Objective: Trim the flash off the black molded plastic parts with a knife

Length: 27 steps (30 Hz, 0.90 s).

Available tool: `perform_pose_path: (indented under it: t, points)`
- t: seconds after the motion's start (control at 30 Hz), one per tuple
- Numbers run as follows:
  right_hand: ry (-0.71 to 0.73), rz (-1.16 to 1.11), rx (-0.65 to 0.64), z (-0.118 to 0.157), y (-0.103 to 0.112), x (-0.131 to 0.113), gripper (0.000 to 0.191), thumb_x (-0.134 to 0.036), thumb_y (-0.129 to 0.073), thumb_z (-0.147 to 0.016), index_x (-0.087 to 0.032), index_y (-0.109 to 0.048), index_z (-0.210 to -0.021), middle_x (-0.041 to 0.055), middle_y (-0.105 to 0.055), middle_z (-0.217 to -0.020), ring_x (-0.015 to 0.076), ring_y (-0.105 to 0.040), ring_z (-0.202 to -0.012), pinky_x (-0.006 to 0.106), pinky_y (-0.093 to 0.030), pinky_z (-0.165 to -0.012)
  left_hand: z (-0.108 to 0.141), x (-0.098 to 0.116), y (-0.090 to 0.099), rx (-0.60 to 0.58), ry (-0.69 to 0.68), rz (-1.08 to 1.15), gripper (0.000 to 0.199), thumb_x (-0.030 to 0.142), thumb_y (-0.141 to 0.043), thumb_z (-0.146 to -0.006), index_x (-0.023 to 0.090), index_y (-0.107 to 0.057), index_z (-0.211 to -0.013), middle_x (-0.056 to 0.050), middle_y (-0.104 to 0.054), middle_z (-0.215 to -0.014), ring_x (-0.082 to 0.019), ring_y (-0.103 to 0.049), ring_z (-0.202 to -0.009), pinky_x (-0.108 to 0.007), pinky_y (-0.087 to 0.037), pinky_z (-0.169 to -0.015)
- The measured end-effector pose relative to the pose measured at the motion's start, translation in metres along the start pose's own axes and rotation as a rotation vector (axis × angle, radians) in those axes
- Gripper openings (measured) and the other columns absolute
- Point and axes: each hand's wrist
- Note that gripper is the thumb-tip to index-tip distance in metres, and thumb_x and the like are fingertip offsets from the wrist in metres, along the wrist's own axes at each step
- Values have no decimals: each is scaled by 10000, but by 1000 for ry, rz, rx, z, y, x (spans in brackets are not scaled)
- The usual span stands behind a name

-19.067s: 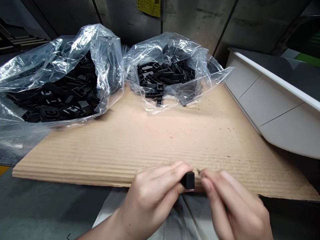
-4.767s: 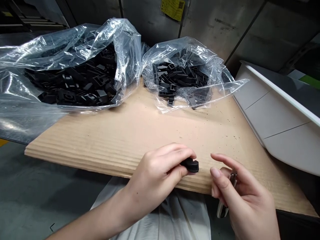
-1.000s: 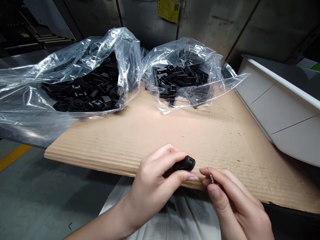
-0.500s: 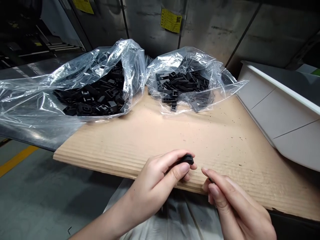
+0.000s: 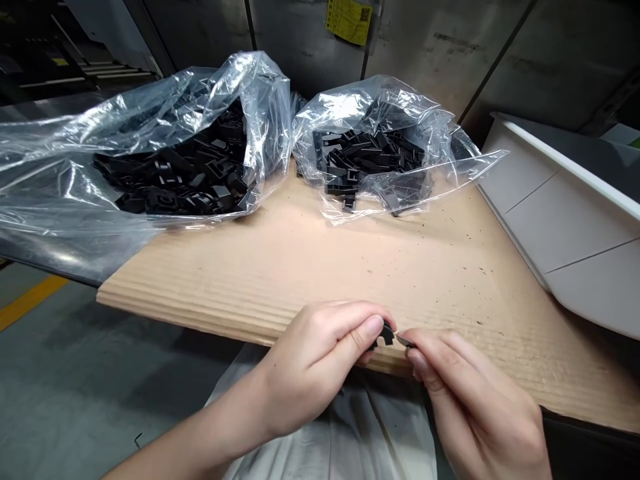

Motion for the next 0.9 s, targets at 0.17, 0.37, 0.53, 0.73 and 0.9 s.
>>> perform_pose_path:
  t: [0.17, 0.37, 0.53, 0.73, 0.9]
  points:
    - [26, 120, 33, -2, 7, -2, 146, -52, -528, -781, -136, -574, -891, 35, -633, -732, 80, -591, -626, 176, -444, -599, -3, 3, 1, -67, 5, -65, 324, 213, -309, -905, 117, -599, -796, 11, -511, -611, -110, -491, -569, -190, -368, -539]
    - [90, 142, 24, -1, 5, 0, 126, -57, -548, -765, -131, -566, -865, 41, -638, -724, 88, -602, -624, 177, -450, -595, -2, 2, 1, -84, 15, -69, 328, 218, -298, -905, 128, -591, -787, -3, -547, -657, -114, -493, -594, -192, -367, -553]
    - [55, 153, 17, -3, 4, -1, 118, -51, -541, -768, -132, -571, -850, 22, -624, -669, 79, -585, -571, 180, -437, -563, -2, 1, 1, -82, 20, -64, 332, 220, -298, -904, 133, -595, -784, -2, -545, -649, -118, -493, -590, -196, -365, -551]
    - [34, 88, -223, -10, 13, 0, 78, -113, -504, -795, -175, -551, -798, 7, -595, -643, 102, -578, -561, 190, -429, -510, -3, 1, -1, -75, 12, -64, 336, 229, -305, -900, 134, -595, -759, -9, -546, -639, -130, -503, -587, -200, -371, -542]
    - [-4, 38, -465, -12, 20, -2, 183, -129, -422, -828, -180, -566, -727, -9, -552, -589, 92, -534, -504, 200, -425, -485, -2, 2, -1, -46, 25, -54, 322, 230, -316, -901, 135, -595, -769, -4, -553, -642, -121, -502, -570, -192, -368, -526]
Point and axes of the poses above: each hand's wrist, its own z-axis away from the middle knuckle, its own y-axis out of the back of the hand, x = y × z
